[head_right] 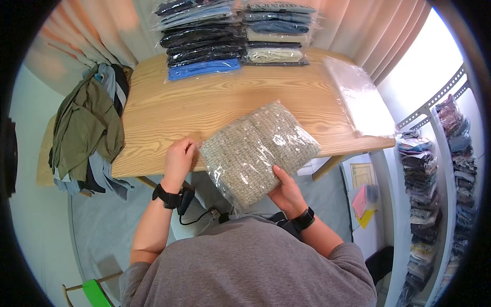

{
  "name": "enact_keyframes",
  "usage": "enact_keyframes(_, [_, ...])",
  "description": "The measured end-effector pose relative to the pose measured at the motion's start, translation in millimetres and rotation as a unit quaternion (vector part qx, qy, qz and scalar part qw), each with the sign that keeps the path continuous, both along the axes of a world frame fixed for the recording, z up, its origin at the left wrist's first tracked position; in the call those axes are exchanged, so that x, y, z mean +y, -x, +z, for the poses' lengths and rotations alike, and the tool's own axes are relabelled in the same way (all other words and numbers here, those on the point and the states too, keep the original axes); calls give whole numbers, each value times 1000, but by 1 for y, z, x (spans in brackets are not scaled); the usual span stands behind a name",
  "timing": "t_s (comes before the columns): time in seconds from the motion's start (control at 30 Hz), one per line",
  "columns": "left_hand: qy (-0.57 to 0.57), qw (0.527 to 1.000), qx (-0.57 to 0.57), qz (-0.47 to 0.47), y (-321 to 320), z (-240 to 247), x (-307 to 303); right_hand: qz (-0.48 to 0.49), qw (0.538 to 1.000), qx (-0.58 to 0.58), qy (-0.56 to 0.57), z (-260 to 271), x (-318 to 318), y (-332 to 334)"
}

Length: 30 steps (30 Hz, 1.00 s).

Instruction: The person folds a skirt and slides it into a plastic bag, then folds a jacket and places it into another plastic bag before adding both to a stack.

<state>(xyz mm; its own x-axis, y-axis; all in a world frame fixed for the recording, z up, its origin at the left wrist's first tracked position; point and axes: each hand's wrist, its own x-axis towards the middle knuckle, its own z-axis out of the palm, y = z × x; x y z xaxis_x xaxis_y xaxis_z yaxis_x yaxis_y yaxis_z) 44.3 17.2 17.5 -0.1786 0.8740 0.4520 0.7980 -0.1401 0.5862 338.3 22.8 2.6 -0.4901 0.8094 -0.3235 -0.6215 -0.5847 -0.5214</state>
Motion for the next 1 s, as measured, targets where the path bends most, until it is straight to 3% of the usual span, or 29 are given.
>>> enact_keyframes(0.1, [77, 996, -38, 18, 1, -5, -3, -4, 1000, -22, -2, -3, 1, 0])
enact_keyframes(0.17, [183, 939, -289, 28, -2, 1, -8, 2, 1000, -17, -3, -4, 3, 1])
enact_keyframes(0.2, [185, 939, -288, 29, -1, 1, -9, 6, 1000, -13, -7, -3, 4, 2])
enact_keyframes(0.27, [189, 845, -501, -7, -1, 1, -13, -2, 1000, -18, -8, 0, 4, 5])
enact_keyframes(0.3, [190, 845, -500, -7, -3, 4, -16, -10, 1000, -23, -11, 2, 4, 7])
enact_keyframes(0.37, [207, 744, -633, -45, -9, 13, -22, -11, 999, -27, -17, 5, 8, 12])
enact_keyframes(0.47, [253, 721, -637, -101, -12, 5, -21, -21, 998, -40, -31, 11, 14, 21])
enact_keyframes(0.57, [253, 734, -613, -144, -36, 25, -21, -35, 997, -60, -40, 7, 20, 29])
enact_keyframes(0.77, [236, 712, -638, -174, -48, 19, -13, -55, 993, -93, -44, 13, 23, 37])
enact_keyframes(0.87, [227, 702, -651, -178, -46, 19, -13, -17, 998, -49, -40, 21, 26, 26])
enact_keyframes(0.93, [225, 702, -653, -173, -43, 17, -14, 3, 996, 86, -18, 25, 27, 20])
enact_keyframes(1.0, [243, 704, -648, -160, -39, 13, -12, 6, 997, 77, -22, 19, 29, 19])
